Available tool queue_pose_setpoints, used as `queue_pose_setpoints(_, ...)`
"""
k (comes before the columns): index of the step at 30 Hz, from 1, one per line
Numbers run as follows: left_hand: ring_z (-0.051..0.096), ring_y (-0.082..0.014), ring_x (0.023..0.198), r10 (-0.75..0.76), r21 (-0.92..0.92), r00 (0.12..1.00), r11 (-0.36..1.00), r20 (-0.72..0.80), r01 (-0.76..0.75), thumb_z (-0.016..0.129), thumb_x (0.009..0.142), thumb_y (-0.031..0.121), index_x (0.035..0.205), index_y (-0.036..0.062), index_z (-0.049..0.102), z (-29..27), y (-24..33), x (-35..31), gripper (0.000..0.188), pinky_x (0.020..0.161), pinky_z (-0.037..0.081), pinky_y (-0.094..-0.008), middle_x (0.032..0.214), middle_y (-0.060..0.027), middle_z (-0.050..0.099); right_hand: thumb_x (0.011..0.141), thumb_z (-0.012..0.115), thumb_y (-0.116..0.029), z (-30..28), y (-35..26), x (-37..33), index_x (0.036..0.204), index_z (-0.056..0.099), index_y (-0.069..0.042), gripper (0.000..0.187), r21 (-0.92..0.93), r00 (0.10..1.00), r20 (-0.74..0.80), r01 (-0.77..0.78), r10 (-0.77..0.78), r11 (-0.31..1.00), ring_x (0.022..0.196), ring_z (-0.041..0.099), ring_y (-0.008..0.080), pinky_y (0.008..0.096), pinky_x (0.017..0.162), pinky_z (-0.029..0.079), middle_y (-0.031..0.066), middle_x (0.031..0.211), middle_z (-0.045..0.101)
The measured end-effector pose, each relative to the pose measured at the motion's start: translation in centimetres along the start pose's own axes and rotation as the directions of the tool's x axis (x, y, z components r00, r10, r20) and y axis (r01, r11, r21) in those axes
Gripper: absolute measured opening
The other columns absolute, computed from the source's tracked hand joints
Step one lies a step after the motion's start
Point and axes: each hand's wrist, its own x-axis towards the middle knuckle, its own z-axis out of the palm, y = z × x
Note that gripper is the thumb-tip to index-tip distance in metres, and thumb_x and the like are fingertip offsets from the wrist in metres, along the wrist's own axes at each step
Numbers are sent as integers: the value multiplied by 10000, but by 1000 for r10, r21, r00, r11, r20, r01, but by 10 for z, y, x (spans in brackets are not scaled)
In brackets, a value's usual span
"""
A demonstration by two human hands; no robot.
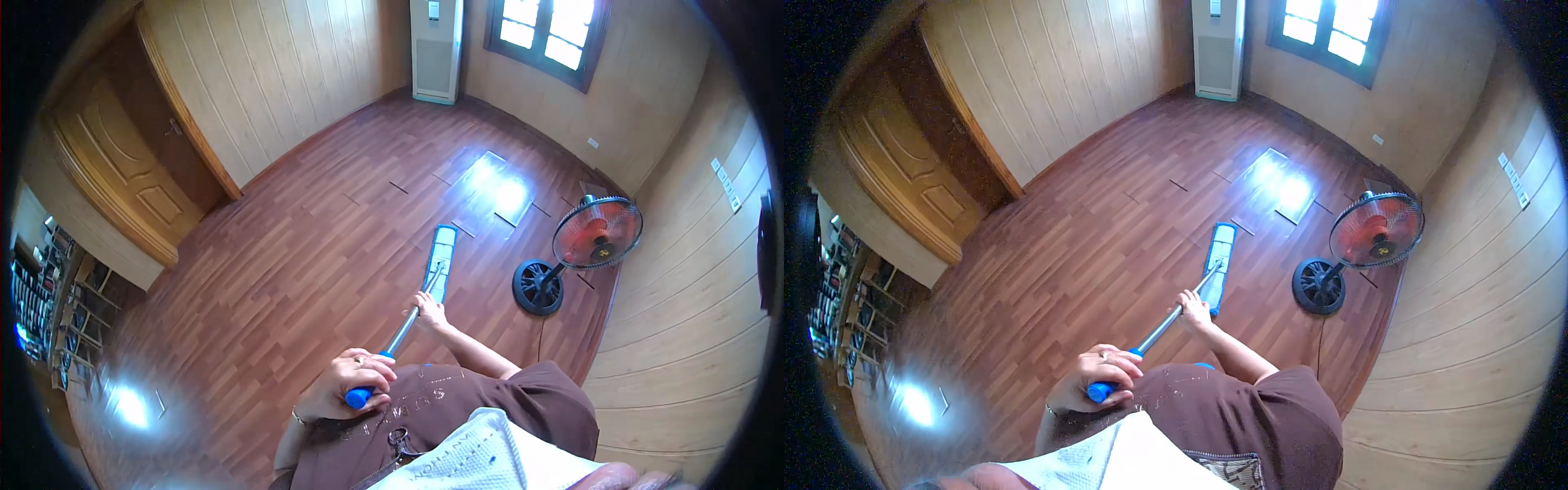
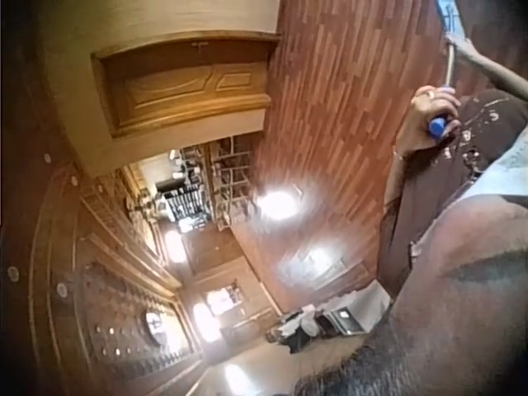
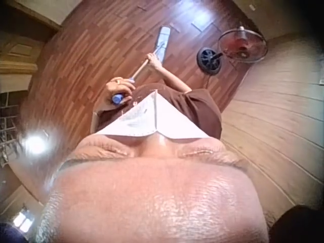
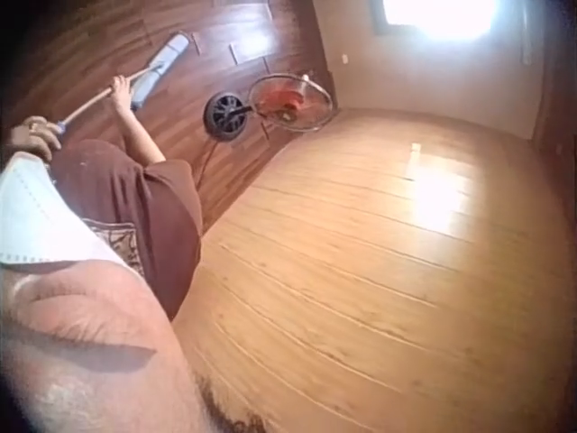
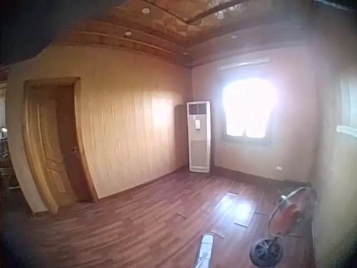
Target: Mopping the wooden floor in a workshop or showroom using a flat mop.
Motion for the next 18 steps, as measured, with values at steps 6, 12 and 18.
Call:
queue_pose_setpoints(6, 597, -202, 1125, 47, 9, 986, 999, 160, -49, 724, 788, 142, 820, 120, 622, -13, -37, 28, 109, 930, 381, -380, 1007, -13, 661, 790, 668, -414, -5, 8, 45, 1007, 599, -224, 297, -187, 987, -20, -158, 157, 970, 1171, 484, 254, 513, 875, 363, 45, 1097, 532)
queue_pose_setpoints(12, 594, -286, 1137, -86, -9, 996, 996, 8, 86, 747, 764, 94, 833, 76, 651, -27, -58, 45, 120, 965, 385, -401, 1016, -74, 683, 747, 691, -289, -12, 18, 104, 1065, 620, -208, 335, -246, 984, 104, -117, 146, 962, 1212, 427, 280, 551, 922, 358, 80, 1126, 511)
queue_pose_setpoints(18, 589, -276, 1148, -125, 16, 992, 992, -10, 125, 743, 771, 89, 849, 68, 657, -32, -67, 57, 119, 967, 386, -400, 1018, -67, 682, 721, 679, -200, -7, 22, 141, 1064, 623, -249, 352, -247, 970, 213, -63, 117, 967, 1217, 428, 273, 561, 911, 363, 71, 1126, 511)
